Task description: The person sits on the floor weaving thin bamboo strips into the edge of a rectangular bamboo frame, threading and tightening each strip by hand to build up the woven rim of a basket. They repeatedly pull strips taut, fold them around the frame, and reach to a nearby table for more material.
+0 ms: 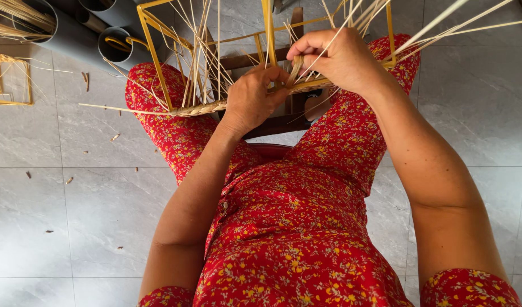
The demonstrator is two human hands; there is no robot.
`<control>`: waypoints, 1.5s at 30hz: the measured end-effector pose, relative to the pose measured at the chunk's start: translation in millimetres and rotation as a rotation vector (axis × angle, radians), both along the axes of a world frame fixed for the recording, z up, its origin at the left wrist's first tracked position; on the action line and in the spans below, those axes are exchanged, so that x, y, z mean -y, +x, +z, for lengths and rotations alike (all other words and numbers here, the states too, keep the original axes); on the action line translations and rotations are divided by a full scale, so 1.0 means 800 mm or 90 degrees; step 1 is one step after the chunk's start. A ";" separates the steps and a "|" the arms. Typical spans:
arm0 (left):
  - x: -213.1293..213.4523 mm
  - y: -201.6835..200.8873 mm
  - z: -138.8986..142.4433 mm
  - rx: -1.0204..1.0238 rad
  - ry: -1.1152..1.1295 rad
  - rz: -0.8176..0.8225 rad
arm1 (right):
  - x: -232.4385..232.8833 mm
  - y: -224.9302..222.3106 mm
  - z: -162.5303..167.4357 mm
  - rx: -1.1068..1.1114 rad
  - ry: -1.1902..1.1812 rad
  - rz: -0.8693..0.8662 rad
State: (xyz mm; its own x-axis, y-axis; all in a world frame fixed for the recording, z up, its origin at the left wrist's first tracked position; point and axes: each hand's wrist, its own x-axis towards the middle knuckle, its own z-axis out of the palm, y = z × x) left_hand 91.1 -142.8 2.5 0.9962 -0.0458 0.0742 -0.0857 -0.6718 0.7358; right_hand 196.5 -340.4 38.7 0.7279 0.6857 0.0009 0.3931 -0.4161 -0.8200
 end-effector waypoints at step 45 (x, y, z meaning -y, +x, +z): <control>0.002 -0.015 0.001 0.196 0.052 -0.002 | -0.015 -0.016 -0.008 0.049 -0.081 0.012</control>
